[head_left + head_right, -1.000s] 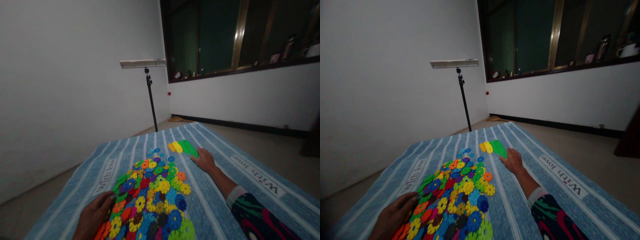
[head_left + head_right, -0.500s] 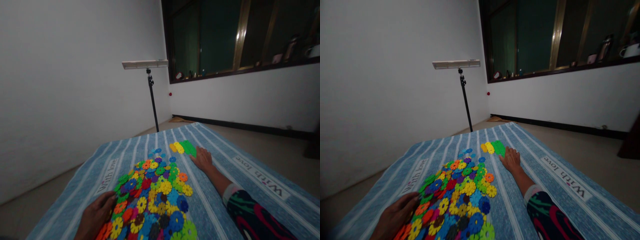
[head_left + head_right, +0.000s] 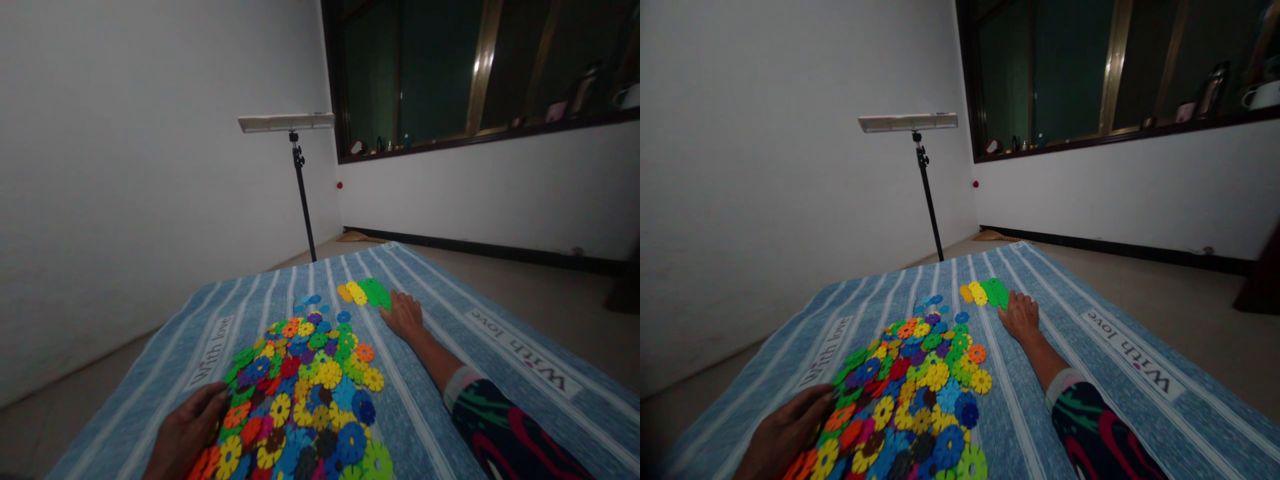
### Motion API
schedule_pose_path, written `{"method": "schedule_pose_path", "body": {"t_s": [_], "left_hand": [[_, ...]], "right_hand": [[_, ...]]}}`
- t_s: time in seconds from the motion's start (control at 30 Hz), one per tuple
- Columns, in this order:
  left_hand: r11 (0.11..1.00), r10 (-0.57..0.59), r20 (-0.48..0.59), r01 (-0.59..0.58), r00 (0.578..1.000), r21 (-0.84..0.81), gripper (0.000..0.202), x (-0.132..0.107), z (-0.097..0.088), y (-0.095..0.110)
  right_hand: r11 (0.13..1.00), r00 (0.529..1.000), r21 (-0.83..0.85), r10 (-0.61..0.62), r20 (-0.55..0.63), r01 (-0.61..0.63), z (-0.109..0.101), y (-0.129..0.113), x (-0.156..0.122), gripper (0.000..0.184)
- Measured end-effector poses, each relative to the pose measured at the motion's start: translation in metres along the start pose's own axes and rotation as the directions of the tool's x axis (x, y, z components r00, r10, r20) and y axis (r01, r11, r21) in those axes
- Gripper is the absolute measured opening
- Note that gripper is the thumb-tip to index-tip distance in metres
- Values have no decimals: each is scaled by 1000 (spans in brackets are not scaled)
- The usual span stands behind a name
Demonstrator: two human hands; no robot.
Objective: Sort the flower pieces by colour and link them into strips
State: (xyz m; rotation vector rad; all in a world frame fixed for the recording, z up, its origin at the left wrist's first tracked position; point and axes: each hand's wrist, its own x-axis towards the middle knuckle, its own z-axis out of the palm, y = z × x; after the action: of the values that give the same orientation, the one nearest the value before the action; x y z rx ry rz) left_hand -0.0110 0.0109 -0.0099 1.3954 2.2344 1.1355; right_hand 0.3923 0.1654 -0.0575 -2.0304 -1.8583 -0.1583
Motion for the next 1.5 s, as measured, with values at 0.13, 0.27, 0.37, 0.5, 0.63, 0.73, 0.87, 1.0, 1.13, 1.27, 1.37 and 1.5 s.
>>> {"method": "schedule_pose_path", "body": {"t_s": [0.13, 0.27, 0.37, 0.5, 0.63, 0.73, 0.87, 1.0, 1.13, 1.27, 1.37, 1.5], "left_hand": [[1000, -22, 25, 22, 999, 5, 34, 2, 0, -6], [999, -25, 19, 25, 999, 23, 34, 3, 0, -4], [999, -39, 5, 39, 999, 30, 33, 1, -1, 2], [999, -40, 16, 40, 999, 19, 34, -2, -1, 4], [1000, -9, 35, 9, 999, -6, 32, -2, 0, 1], [1000, 26, 31, -26, 999, 5, 30, 0, 0, -2], [998, 64, 26, -64, 998, 28, 32, 5, 0, -7], [993, 119, 3, -119, 993, 12, 29, 5, 0, -7], [995, 101, 13, -101, 995, -13, 33, 4, 2, -6], [995, 101, -6, -101, 995, -17, 32, 5, 4, -8], [991, 124, -14, -124, 992, -54, 29, 4, 7, -9], [989, 121, -31, -123, 992, -77, 31, -1, 12, -8]], "right_hand": [[1000, 1000, 4, -6, 2, 6, -1, 0, 1, 52], [1000, 1000, 3, 3, 14, -3, -1, -1, 1, 50], [1000, 1000, 9, 7, 12, -7, -2, -1, 0, 50], [999, 1000, 49, 21, 8, -21, -1, 3, -1, 55], [995, 998, 90, 52, 20, -53, 1, 11, -5, 58], [996, 998, 75, 47, 31, -49, -1, 15, -13, 53], [998, 999, 59, 30, 31, -32, -5, 16, -26, 48], [999, 999, 47, 22, 27, -23, -10, 17, -41, 44], [1000, 1000, 17, -2, 21, 1, -13, 19, -57, 42], [999, 999, 2, -35, 24, 35, -17, 19, -73, 41], [998, 997, -12, -63, 45, 63, -21, 19, -86, 39], [994, 993, -23, -104, 46, 105, -25, 18, -102, 36]]}}
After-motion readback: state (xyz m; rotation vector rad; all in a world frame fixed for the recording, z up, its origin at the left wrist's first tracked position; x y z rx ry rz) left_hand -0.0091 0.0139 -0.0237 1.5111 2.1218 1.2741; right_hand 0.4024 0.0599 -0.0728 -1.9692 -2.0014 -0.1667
